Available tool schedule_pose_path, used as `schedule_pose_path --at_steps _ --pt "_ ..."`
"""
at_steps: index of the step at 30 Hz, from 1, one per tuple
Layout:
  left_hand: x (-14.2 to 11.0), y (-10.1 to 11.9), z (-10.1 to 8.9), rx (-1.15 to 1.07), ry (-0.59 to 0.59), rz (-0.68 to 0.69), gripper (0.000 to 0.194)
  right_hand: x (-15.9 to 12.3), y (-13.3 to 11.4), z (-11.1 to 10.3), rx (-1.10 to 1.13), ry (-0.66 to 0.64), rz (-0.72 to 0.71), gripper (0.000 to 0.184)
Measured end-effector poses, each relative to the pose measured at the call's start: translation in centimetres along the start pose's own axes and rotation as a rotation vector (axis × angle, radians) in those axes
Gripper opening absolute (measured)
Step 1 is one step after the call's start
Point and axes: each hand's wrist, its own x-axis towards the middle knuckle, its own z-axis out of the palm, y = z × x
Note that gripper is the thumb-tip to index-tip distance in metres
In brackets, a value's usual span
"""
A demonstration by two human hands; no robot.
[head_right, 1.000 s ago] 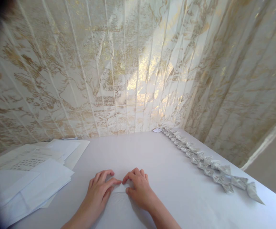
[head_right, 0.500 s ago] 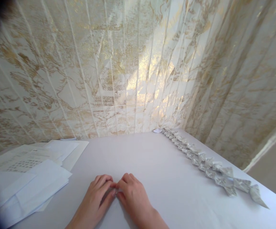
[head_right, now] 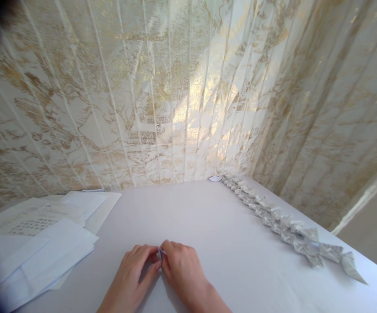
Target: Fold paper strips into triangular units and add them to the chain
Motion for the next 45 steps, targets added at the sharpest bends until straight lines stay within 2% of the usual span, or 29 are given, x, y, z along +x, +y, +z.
schedule_pose_path --at_steps 5,9,13,17,20,22,27,31,33,35,37,41,45 --pt "-0.2 0.5 0.1 -0.088 -0.001 -0.041 0.026 -0.3 -0.1 -0.1 0.125 0.022 -0.007 0.027" --pt "-0.2 0.7 0.1 -0.430 -0.027 -0.131 0.028 -0.7 0.0 0.1 0.507 0.070 0.005 0.036" --pt "0.0 0.2 -0.2 -0.666 0.029 -0.208 0.028 -0.6 0.1 0.6 0.768 0.101 0.008 0.035" --pt "0.0 -0.1 -0.3 -0.782 0.058 -0.252 0.031 -0.5 -0.1 0.4 0.801 0.120 0.026 0.036" --pt "-0.2 -0.1 0.2 -0.857 0.129 -0.255 0.035 -0.5 -0.2 -0.1 0.774 0.129 -0.023 0.031" --pt "-0.3 -0.3 0.7 -0.861 0.153 -0.251 0.041 -0.5 -0.2 -0.2 0.771 0.135 -0.071 0.027" --pt "-0.2 -1.1 1.2 -0.812 0.117 -0.267 0.047 -0.4 -0.4 0.0 0.797 0.163 -0.119 0.024" --pt "-0.2 -0.3 1.2 -0.796 0.139 -0.281 0.050 -0.5 -0.4 0.4 0.889 0.178 -0.021 0.014" --pt "-0.3 0.3 1.4 -0.804 0.190 -0.281 0.048 -0.5 -0.4 0.5 0.920 0.137 0.043 0.007" --pt "-0.4 0.4 1.6 -0.791 0.232 -0.271 0.047 -0.5 -0.4 0.5 0.897 0.097 0.087 0.010" --pt "-0.4 0.4 1.5 -0.741 0.195 -0.252 0.046 -0.5 -0.4 0.3 0.863 0.092 0.094 0.015" --pt "-0.4 0.5 0.9 -0.551 -0.015 -0.166 0.031 -0.4 -0.4 -0.3 0.855 0.136 0.080 0.019" --pt "-0.5 1.1 0.2 -0.341 0.010 -0.140 0.036 -0.4 -0.3 -0.5 0.889 0.146 0.078 0.023"
